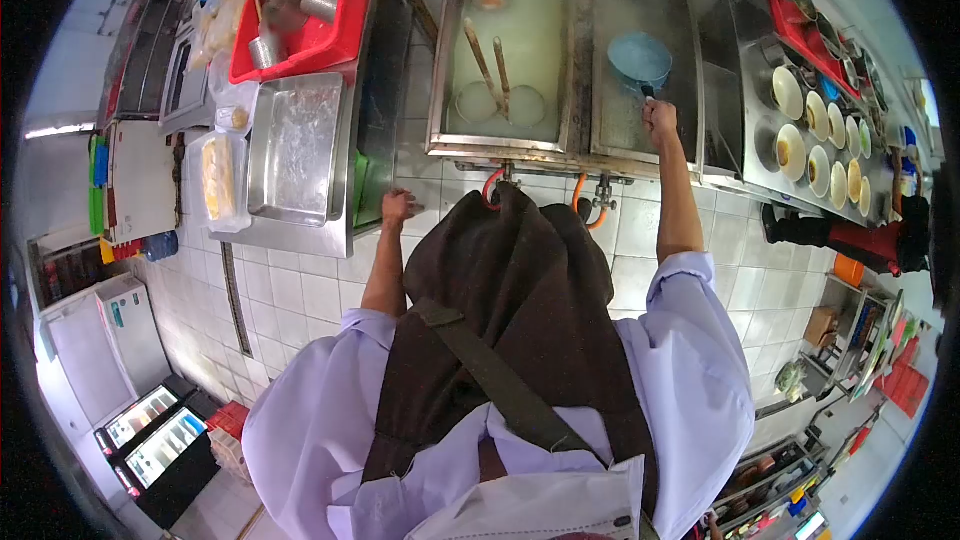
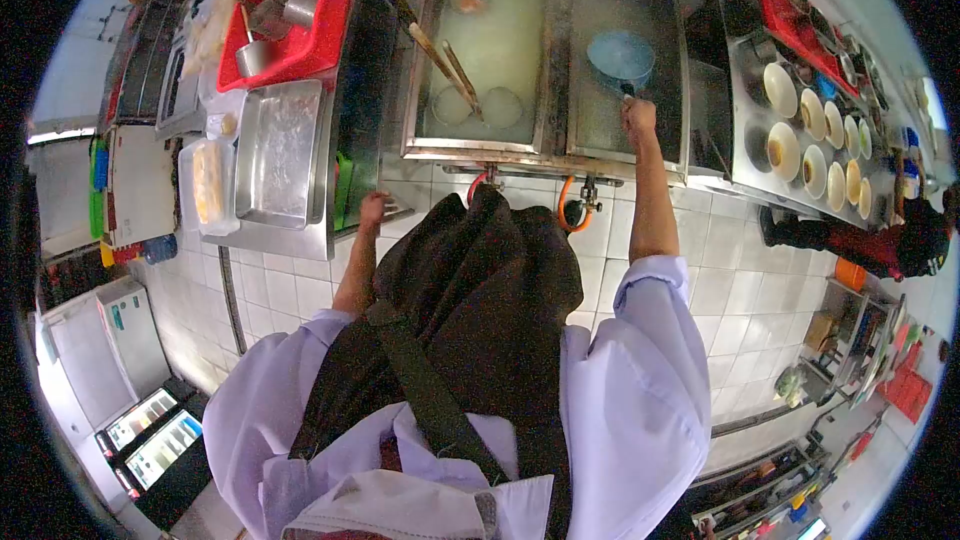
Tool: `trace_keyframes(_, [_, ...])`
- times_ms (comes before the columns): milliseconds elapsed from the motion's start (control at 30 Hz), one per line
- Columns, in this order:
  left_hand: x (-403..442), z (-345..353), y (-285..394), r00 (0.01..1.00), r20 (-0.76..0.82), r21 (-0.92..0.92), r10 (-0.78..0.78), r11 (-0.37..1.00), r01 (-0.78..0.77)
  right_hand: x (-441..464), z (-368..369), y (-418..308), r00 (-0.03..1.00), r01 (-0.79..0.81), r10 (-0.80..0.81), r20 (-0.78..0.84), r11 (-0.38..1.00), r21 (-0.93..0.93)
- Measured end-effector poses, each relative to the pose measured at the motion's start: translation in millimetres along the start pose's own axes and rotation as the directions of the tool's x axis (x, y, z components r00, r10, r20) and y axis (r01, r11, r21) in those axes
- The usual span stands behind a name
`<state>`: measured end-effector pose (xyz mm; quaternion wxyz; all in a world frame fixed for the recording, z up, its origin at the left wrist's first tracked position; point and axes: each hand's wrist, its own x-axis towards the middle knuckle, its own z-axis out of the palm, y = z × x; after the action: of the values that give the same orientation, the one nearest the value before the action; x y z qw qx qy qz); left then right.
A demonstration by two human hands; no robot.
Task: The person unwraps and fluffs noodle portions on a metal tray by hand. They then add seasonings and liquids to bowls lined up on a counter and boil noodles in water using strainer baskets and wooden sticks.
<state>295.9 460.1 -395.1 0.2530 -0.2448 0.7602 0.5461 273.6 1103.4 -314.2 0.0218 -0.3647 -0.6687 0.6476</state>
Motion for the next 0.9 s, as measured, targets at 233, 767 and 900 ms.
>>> trace_keyframes(233, [-15, 1, -113, 0.968, 0.199, 0.177, -0.153, 0.977, 0.118, -66, 7, -56, 0.994, -0.050, 0.010, 0.108, 0.928, 0.369])
trace_keyframes(767, [-7, 14, -89, 0.894, 0.268, 0.686, 0.360, 0.580, -0.439, -78, 69, -141, 0.963, 0.228, -0.203, 0.177, 0.964, -0.133])
trace_keyframes(900, [-1, 3, -112, 0.827, 0.462, 0.751, 0.319, 0.356, -0.557, -70, 95, -143, 0.918, 0.378, -0.386, 0.089, 0.790, -0.483])
